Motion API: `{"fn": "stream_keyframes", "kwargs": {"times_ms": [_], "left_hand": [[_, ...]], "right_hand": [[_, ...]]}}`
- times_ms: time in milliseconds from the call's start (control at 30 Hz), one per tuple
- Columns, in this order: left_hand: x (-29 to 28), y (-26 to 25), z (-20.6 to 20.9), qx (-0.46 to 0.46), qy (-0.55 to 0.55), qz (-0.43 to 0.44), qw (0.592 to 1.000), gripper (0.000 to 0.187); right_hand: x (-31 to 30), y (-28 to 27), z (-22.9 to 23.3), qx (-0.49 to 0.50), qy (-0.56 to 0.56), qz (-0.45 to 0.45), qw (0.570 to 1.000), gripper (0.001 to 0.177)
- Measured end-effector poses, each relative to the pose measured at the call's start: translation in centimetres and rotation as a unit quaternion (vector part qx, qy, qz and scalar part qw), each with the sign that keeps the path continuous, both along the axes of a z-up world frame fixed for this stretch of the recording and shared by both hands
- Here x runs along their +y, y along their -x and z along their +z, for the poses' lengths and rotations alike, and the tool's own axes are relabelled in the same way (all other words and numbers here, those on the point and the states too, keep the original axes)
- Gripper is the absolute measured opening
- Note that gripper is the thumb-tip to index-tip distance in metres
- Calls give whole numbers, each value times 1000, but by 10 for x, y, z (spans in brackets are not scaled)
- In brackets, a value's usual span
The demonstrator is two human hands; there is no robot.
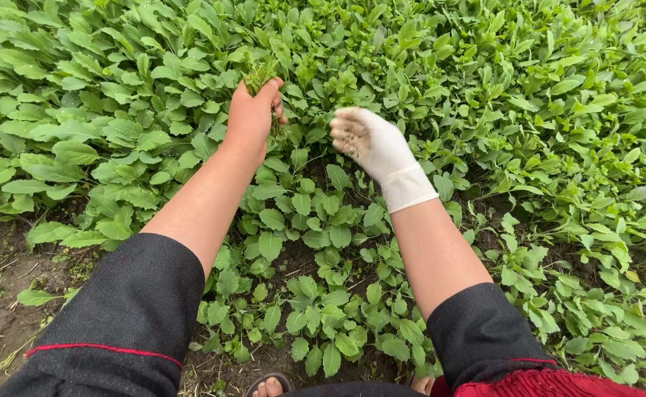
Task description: The person pulls small weeds from a dense bed of green leafy plants using both hands, gathering them into a growing bunch. The camera remains in a first-person view focused on the hands and plants throughout.
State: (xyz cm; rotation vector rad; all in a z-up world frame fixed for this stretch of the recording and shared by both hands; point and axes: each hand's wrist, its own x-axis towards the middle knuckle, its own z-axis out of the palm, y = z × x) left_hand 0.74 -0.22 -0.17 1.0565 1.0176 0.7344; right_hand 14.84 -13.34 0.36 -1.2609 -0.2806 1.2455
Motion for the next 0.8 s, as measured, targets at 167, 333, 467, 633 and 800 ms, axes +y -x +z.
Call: {"fn": "stream_keyframes", "kwargs": {"times_ms": [167,333,467,633,800], "left_hand": [[5,14,-25,82,-85,-71,990,28],[4,31,-32,128,-82,-91,984,41],[-3,38,-29,157,-60,-99,981,48],[0,40,-34,172,-42,-114,978,59],[-5,38,-35,207,-31,-129,969,79]], "right_hand": [[10,18,-67,-197,65,166,964,25],[43,20,-179,-84,39,62,994,34],[47,13,-178,-1,18,21,1000,33],[33,7,-125,36,-5,12,999,34],[30,-8,-128,-43,28,87,995,26]]}}
